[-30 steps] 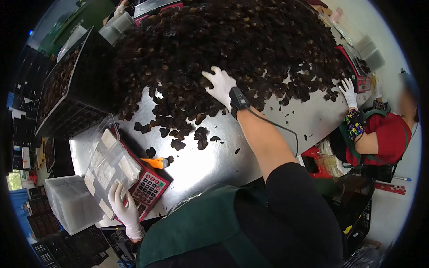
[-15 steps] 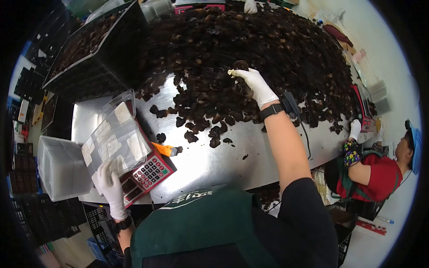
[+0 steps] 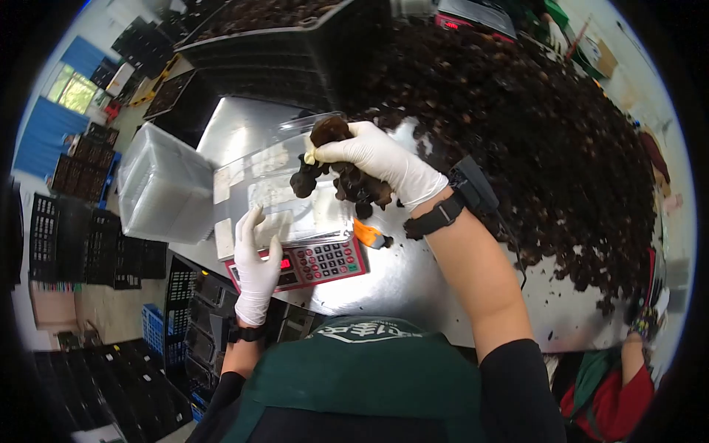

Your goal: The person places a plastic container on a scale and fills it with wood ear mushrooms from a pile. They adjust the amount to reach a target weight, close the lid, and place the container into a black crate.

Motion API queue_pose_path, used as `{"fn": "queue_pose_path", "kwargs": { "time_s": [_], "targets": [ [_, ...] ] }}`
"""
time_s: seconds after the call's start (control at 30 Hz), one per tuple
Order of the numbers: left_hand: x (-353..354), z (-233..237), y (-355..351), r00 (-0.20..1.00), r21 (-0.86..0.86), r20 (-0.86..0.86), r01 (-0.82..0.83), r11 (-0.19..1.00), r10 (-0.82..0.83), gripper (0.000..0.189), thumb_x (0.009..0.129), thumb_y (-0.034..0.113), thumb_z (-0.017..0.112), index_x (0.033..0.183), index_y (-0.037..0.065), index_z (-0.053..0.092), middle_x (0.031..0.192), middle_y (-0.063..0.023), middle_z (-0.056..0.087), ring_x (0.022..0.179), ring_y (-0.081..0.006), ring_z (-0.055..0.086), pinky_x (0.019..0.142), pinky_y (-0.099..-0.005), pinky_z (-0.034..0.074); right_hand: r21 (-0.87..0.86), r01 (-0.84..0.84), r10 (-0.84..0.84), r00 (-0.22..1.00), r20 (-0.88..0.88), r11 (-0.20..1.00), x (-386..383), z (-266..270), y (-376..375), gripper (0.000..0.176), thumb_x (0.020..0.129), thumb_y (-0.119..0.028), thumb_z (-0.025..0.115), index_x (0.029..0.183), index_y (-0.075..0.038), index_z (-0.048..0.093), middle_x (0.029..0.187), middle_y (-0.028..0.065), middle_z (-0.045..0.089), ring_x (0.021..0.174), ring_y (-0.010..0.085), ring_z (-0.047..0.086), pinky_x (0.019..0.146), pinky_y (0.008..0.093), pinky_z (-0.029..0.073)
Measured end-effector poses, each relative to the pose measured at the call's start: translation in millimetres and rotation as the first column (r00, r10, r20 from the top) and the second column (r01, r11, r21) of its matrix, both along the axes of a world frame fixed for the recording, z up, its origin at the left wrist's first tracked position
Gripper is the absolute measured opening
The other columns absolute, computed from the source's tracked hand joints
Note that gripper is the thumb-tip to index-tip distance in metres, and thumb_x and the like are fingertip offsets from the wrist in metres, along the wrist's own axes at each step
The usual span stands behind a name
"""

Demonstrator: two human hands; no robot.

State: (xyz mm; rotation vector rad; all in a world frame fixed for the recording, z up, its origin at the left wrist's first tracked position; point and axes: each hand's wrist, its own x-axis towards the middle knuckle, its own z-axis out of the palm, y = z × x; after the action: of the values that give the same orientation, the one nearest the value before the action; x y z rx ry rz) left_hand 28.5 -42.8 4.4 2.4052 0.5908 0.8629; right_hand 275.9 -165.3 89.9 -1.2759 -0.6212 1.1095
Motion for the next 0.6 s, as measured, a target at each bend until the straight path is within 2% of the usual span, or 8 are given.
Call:
{"fn": "queue_pose_path", "kwargs": {
  "time_s": [0.03,0.13,0.17,0.2,0.3,0.4,0.53,0.6],
  "targets": [
    [3,8,0,1.000,-0.001,0.022,0.006,1.000,-0.006,0.064,0.078,-0.007,0.063,0.140,0.003,0.048,0.130,-0.0181,0.055,0.115,-0.0306,0.058,0.100,-0.0392,0.046,-0.002,-0.077,0.077,0.996,-0.032,0.997,2,-6,14,0.027,0.085,-0.015,0.074,0.105,0.001,0.067,0.092,0.0078,0.067,0.074,0.0157,0.064,0.049,0.0357,0.056],
    [15,26,3,0.997,-0.173,0.073,0.033,0.984,-0.020,0.072,0.080,-0.002,0.070,0.145,0.003,0.041,0.136,-0.0137,0.055,0.115,-0.0242,0.060,0.100,-0.0363,0.046,0.080,-0.162,0.158,0.986,0.057,0.984,-9,-21,40,0.025,0.086,-0.014,0.073,0.105,0.001,0.066,0.091,0.0073,0.067,0.075,0.0130,0.063,0.056,0.0302,0.056],
    [22,31,3,0.993,-0.216,0.118,0.027,0.976,-0.002,0.068,0.079,0.000,0.073,0.141,0.005,0.047,0.126,-0.0127,0.060,0.108,-0.0258,0.062,0.094,-0.0367,0.048,0.089,-0.197,0.183,0.972,0.145,0.976,-12,-24,47,0.024,0.087,-0.014,0.072,0.104,0.002,0.066,0.092,0.0064,0.068,0.077,0.0109,0.062,0.061,0.0279,0.055],
    [27,34,4,0.986,-0.258,0.164,0.029,0.966,0.014,0.063,0.077,0.003,0.076,0.136,0.006,0.053,0.117,-0.0118,0.064,0.101,-0.0273,0.065,0.089,-0.0371,0.051,0.064,-0.214,0.208,0.974,0.095,0.975,-15,-27,50,0.025,0.087,-0.015,0.073,0.106,0.001,0.068,0.093,0.0048,0.068,0.080,0.0104,0.061,0.066,0.0283,0.054],
    [26,11,23,1.000,-0.199,0.007,-0.022,0.980,0.024,0.046,0.077,0.008,0.078,0.121,0.009,0.064,0.100,-0.0082,0.069,0.092,-0.0261,0.065,0.088,-0.0371,0.049,0.008,-0.227,0.221,0.957,0.186,0.974,-25,-44,62,0.034,0.087,-0.018,0.074,0.113,0.002,0.066,0.098,0.0054,0.070,0.086,0.0104,0.063,0.077,0.0260,0.052],
    [23,8,28,0.996,0.127,-0.030,-0.080,0.989,0.084,0.031,0.076,0.013,0.079,0.106,0.010,0.069,0.089,-0.0058,0.070,0.085,-0.0246,0.064,0.090,-0.0372,0.044,0.003,-0.206,0.187,0.892,0.413,0.978,-32,-61,64,0.028,0.093,-0.016,0.067,0.115,0.002,0.065,0.102,0.0062,0.069,0.094,0.0112,0.063,0.086,0.0272,0.051],
    [18,8,28,0.982,0.273,-0.163,-0.050,0.961,0.097,0.036,0.075,0.011,0.078,0.110,0.011,0.067,0.095,-0.0068,0.066,0.097,-0.0266,0.061,0.098,-0.0403,0.038,0.084,-0.133,0.026,0.668,0.744,0.988,-36,-70,60,0.027,0.097,-0.014,0.057,0.121,-0.001,0.061,0.108,0.0114,0.068,0.101,0.0209,0.065,0.091,0.0318,0.051],
    [20,13,29,0.978,0.256,-0.196,-0.022,0.966,0.074,0.041,0.074,0.012,0.078,0.113,0.012,0.065,0.100,-0.0061,0.065,0.102,-0.0268,0.058,0.101,-0.0422,0.036,-0.035,-0.095,0.087,0.628,0.773,0.995,-43,-52,52,0.027,0.094,-0.015,0.057,0.118,-0.002,0.061,0.120,0.0154,0.063,0.104,0.0295,0.066,0.090,0.0341,0.052]
  ]
}}
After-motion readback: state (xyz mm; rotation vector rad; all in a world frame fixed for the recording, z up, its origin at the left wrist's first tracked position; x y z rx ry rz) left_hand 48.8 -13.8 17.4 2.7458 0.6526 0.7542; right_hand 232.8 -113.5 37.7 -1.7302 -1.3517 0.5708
